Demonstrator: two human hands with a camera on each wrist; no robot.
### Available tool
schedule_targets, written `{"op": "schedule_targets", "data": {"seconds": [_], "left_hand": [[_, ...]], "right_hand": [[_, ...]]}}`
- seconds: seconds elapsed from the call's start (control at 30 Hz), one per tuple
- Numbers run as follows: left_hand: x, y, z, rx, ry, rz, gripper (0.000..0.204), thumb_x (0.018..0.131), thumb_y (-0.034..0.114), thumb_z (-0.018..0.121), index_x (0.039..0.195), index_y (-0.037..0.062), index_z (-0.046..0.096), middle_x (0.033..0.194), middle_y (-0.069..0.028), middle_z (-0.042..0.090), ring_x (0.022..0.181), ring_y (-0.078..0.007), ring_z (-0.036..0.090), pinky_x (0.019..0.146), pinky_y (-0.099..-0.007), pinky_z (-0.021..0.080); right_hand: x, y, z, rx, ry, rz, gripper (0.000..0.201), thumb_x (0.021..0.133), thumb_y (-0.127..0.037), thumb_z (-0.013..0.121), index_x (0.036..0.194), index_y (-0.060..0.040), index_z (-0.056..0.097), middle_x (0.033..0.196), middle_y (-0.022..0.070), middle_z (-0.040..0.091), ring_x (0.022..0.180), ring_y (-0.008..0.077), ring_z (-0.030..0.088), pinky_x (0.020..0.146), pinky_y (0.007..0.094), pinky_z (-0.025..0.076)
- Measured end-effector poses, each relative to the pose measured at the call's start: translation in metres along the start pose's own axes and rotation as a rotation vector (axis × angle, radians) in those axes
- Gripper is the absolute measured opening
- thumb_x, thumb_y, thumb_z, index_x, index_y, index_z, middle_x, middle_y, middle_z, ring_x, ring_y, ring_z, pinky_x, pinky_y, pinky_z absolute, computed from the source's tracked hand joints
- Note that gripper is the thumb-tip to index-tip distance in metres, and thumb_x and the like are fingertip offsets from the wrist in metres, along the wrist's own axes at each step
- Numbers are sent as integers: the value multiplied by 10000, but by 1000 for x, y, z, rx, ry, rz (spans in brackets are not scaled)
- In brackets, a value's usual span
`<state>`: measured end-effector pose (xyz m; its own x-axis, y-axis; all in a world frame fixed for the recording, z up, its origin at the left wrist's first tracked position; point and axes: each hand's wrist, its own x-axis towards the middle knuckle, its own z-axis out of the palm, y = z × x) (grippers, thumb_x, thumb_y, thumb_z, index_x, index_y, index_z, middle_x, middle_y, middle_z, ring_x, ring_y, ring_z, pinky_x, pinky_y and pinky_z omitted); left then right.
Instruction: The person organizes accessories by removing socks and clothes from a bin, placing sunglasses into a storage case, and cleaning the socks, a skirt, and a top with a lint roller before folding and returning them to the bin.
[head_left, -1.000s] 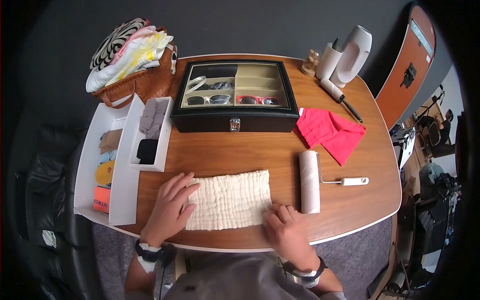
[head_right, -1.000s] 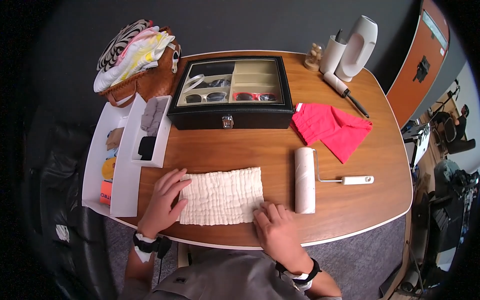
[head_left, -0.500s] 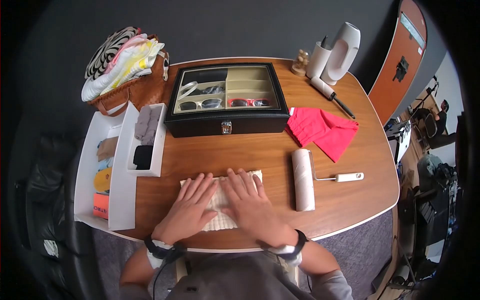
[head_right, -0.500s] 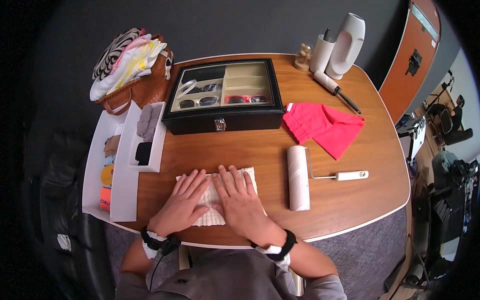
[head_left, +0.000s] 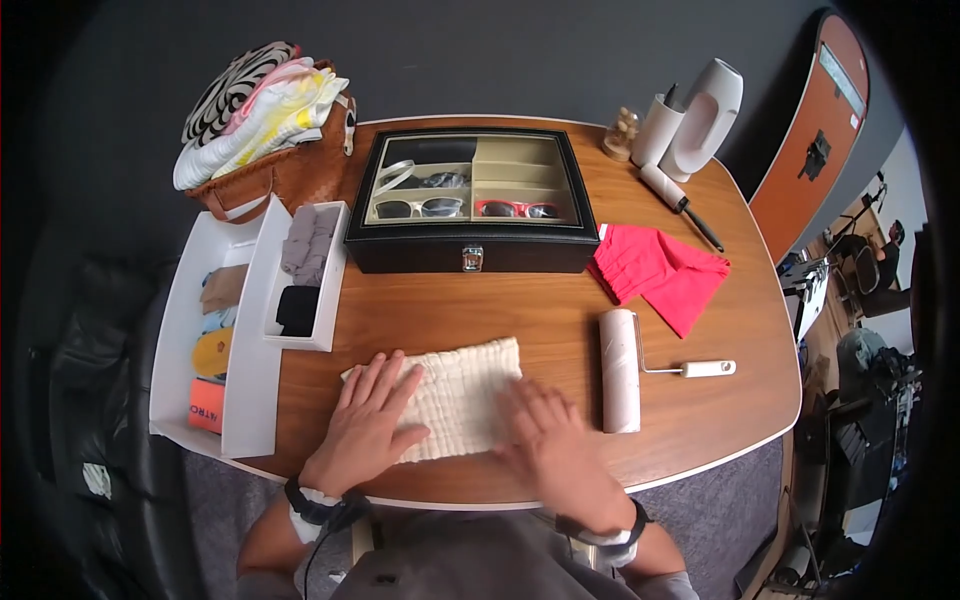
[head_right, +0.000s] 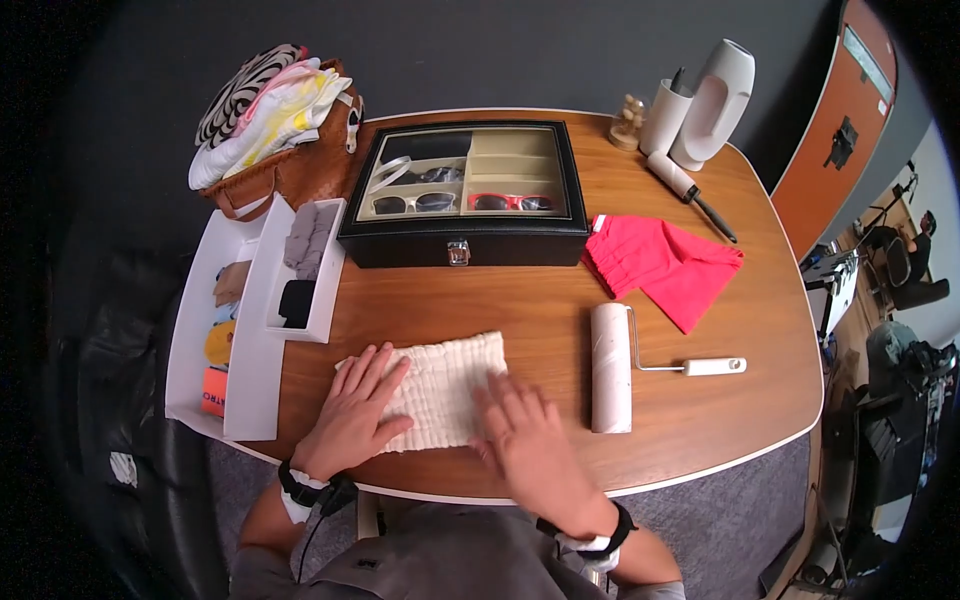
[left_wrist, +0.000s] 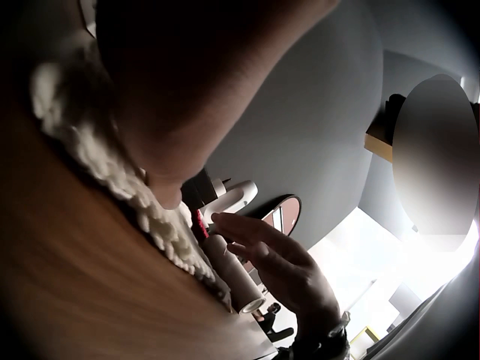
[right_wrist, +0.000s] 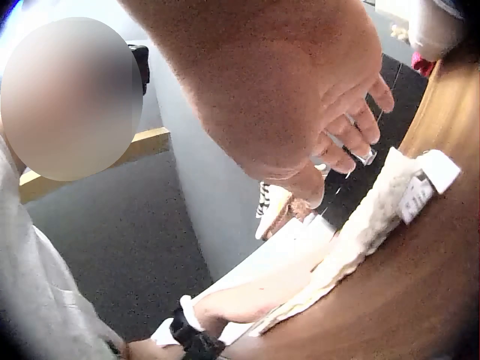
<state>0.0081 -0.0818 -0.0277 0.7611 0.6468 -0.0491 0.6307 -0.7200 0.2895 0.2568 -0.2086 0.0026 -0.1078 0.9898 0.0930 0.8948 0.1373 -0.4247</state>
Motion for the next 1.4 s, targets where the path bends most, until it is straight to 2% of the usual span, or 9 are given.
{"op": "schedule_targets", "data": {"seconds": [0.1,0.27,0.43,0.57,0.9,1.1,1.13,1.23,1.4], "left_hand": [[-9,5,2,53,64,-145,759,994,439,623,1579,29,368,1634,-239,328,1469,-449,328,1204,-556,251],[-27,36,-16,-82,-28,-361,693,996,386,633,1526,-11,427,1555,-260,408,1328,-479,438,1127,-537,358],[-54,36,-14,-151,165,-265,539,936,208,694,1423,28,548,1512,-203,460,1311,-407,466,1114,-494,394],[-76,22,-15,-175,39,51,500,857,226,789,1315,111,624,1453,-103,516,1345,-342,460,1117,-475,404],[-116,12,21,-248,122,155,304,775,97,788,1065,131,707,1173,-3,672,1245,-247,555,1038,-406,436],[-92,13,1,-948,268,-86,163,866,67,754,992,53,652,1009,-99,696,939,-225,680,862,-350,528],[-78,9,-4,-797,354,39,157,923,57,719,1039,16,622,1025,-97,692,926,-155,673,834,-282,528],[-49,3,0,-1113,297,-222,129,1012,25,635,1127,-5,584,1031,-36,679,942,-79,637,827,-235,516],[-3,-12,13,-677,418,-306,376,965,152,709,1266,-27,573,1132,-140,656,987,-219,639,868,-339,524]], "right_hand": [[-14,-16,5,211,-69,-187,492,951,-249,669,1348,25,575,1441,198,543,1368,356,481,1148,509,362],[-24,0,9,14,-16,-91,418,929,-190,689,1285,17,620,1389,181,587,1305,352,533,1103,454,405],[-36,-3,3,140,-84,-138,382,904,-161,701,1237,16,640,1308,159,630,1223,320,576,1018,427,445],[-43,-14,12,210,-151,-308,456,876,-158,708,1296,-2,618,1384,132,582,1300,293,532,1068,407,422],[-56,-4,40,199,-57,-448,354,843,-125,700,1187,-43,680,1201,100,666,1180,261,606,1022,402,457],[-29,-1,7,734,0,-122,233,929,-88,706,1152,-31,669,950,136,678,876,300,673,774,394,538],[-19,-3,-4,744,-71,-2,220,942,-90,697,1147,-21,663,929,145,676,855,311,673,755,397,541],[17,-7,-24,754,-176,246,207,968,-98,679,1142,8,642,885,172,674,815,337,679,720,407,546],[76,25,17,575,84,215,301,958,-102,681,1212,30,588,937,216,693,816,355,693,716,416,550]]}}
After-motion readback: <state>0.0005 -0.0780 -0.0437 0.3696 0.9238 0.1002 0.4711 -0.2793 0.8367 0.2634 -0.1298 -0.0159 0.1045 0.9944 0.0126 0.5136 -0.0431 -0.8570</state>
